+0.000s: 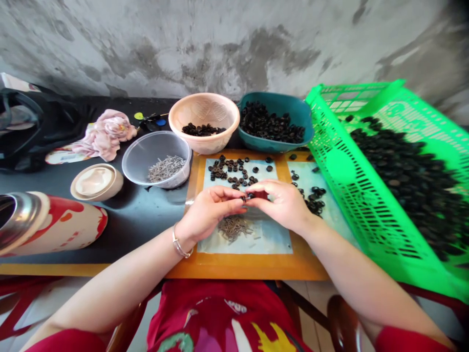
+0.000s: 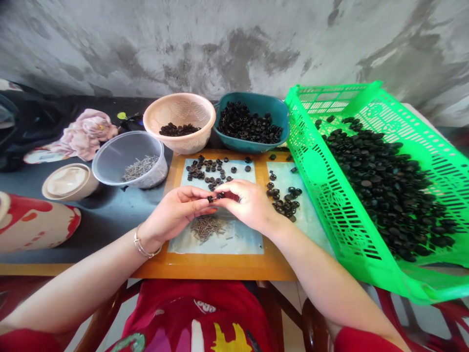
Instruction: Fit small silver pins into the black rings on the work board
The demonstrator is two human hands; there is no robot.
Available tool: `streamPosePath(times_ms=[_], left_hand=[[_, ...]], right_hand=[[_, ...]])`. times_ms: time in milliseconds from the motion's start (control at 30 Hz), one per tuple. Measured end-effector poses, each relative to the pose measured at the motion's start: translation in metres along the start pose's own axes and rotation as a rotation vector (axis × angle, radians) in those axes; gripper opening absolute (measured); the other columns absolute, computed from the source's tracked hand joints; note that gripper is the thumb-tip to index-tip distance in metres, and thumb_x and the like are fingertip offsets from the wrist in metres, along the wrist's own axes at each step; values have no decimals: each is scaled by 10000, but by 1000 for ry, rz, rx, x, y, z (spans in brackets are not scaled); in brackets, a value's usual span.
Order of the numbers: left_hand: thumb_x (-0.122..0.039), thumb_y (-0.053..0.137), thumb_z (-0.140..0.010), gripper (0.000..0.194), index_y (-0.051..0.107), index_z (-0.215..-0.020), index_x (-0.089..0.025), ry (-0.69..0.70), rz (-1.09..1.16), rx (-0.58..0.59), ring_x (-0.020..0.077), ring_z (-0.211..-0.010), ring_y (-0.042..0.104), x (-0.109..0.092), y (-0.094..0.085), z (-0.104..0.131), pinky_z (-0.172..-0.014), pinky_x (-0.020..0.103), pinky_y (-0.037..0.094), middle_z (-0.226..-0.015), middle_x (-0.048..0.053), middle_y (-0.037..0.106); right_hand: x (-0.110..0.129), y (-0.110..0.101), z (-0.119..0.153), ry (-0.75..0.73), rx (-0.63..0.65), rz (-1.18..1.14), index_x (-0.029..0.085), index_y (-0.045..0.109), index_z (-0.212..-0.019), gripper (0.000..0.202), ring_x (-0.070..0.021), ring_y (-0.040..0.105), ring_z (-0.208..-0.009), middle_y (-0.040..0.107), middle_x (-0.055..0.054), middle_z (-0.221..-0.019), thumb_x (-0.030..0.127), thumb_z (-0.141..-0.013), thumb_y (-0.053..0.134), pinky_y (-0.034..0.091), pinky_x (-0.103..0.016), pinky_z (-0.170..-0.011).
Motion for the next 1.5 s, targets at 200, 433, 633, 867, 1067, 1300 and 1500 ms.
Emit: streamPosePath(times_ms=[200, 433, 633, 867, 1067, 1300, 1500], left_hand=[[-193, 806, -724, 193, 748, -889, -112, -18, 37, 9, 167, -865, 724, 0, -5, -3, -895, 309, 559, -949, 92, 767], [-187, 807, -720, 183, 739, -872, -111, 26, 44, -25, 178, -883, 722, -5, -4, -2, -878, 322, 568, -920, 82, 766], [-183, 843, -666, 225, 731, -851, -121, 115, -16, -57, 168, -726, 730, -5, -3, 0, -765, 297, 586, -750, 36, 744], [-211, 842, -668, 234, 748, -866, -127, 145, -151, -80, 163, -711, 726, -6, -2, 3, -761, 292, 595, -761, 52, 757], [-236, 836, -683, 235, 761, -884, -141, 169, -218, -84, 175, -733, 730, -3, -4, 3, -769, 303, 602, -799, 61, 767], [-233, 832, -689, 219, 770, -884, -155, 171, -251, -81, 165, -742, 729, -4, -4, 4, -761, 279, 602, -811, 57, 773], [-236, 832, -684, 212, 778, -876, -165, 189, -310, -104, 173, -766, 726, -5, -3, 4, -761, 278, 597, -836, 57, 774]], right_hand=[[0, 7, 3, -38, -12, 24, 244, 731, -1016, 187, -177, 684, -789, 746, -20, -921, 246, -829, 723, 558, -316, -763], [-1, 1, 4, 139, -9, -120, 231, 730, -1039, 215, -181, 715, -792, 761, -26, -942, 251, -825, 716, 590, -308, -762], [0, 3, 4, 261, -40, -368, 211, 737, -992, 262, -187, 716, -793, 759, -39, -926, 331, -765, 783, 604, -320, -751], [2, 6, 6, 335, -46, -440, 222, 758, -952, 291, -195, 724, -762, 765, -34, -864, 375, -715, 826, 610, -315, -727], [5, 6, 8, 309, -72, -399, 223, 761, -939, 284, -212, 736, -776, 771, -40, -886, 381, -712, 828, 625, -337, -747], [8, 6, 9, 296, -68, -375, 227, 760, -941, 267, -209, 738, -785, 774, -36, -898, 364, -721, 825, 625, -332, -756], [8, 6, 9, 289, -77, -304, 224, 767, -932, 265, -214, 728, -764, 772, -43, -898, 378, -724, 820, 618, -345, -725]])
Point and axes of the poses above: each hand's wrist, its own z-axis away from the middle knuckle, its own y-axis out of the palm, x = y × z, the point moved 1 cm from there along -z, towards the middle knuckle
